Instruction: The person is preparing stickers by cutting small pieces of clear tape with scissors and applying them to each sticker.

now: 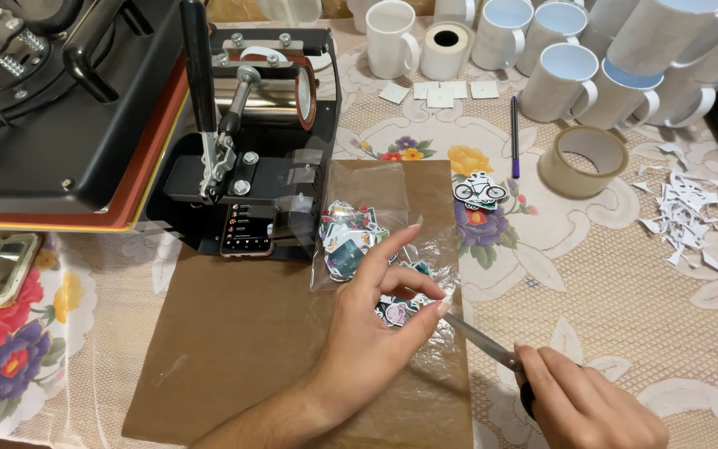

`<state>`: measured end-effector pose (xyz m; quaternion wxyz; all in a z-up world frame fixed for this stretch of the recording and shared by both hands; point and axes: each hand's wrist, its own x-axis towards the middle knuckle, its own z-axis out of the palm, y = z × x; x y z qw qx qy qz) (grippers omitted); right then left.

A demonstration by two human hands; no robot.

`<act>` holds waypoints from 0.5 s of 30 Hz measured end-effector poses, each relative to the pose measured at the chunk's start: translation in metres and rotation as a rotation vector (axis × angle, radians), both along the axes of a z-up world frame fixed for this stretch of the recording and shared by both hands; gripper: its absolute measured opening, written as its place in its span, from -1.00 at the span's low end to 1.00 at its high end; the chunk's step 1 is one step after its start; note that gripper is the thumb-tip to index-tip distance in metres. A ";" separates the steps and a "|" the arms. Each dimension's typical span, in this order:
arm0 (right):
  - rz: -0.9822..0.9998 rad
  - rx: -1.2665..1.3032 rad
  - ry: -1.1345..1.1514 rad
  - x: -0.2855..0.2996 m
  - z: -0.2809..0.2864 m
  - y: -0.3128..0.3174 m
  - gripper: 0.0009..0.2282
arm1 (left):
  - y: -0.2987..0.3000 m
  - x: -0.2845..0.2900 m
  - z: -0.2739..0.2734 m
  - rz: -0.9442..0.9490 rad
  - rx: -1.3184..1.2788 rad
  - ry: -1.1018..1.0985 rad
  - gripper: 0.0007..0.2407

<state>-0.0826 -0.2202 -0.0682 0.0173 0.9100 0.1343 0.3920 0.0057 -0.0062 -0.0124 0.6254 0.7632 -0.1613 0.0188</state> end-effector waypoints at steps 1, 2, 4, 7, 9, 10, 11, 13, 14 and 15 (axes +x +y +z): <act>0.000 0.002 0.001 0.000 0.001 0.001 -0.93 | 0.000 0.000 -0.002 0.000 0.002 0.001 -0.44; 0.015 0.002 0.005 0.001 0.003 0.002 -0.93 | 0.000 0.000 -0.003 -0.007 -0.006 -0.021 -0.45; 0.030 0.005 0.009 0.001 0.001 0.003 -0.93 | 0.001 0.000 -0.009 -0.013 -0.011 -0.043 -0.46; -0.001 -0.055 0.033 0.003 -0.011 0.000 -0.87 | 0.004 0.001 -0.021 -0.087 -0.002 -0.345 -0.45; -0.215 -0.102 0.261 0.005 -0.027 -0.005 -0.79 | 0.007 0.000 -0.030 -0.096 0.033 -0.547 -0.43; -0.214 -0.102 0.267 0.012 -0.025 -0.013 -0.79 | 0.010 0.000 -0.034 -0.096 0.034 -0.541 -0.43; -0.321 -0.055 0.569 0.021 -0.024 -0.021 -0.64 | 0.015 0.001 -0.038 -0.058 0.035 -0.600 -0.44; -0.437 0.003 0.867 0.036 -0.022 -0.035 -0.47 | 0.023 0.003 -0.046 -0.022 0.037 -0.659 -0.44; -0.470 0.048 0.966 0.043 -0.021 -0.042 -0.44 | 0.028 0.004 -0.050 0.001 0.032 -0.653 -0.42; -0.504 0.093 1.066 0.049 -0.021 -0.049 -0.40 | 0.032 0.004 -0.054 0.026 0.026 -0.643 -0.39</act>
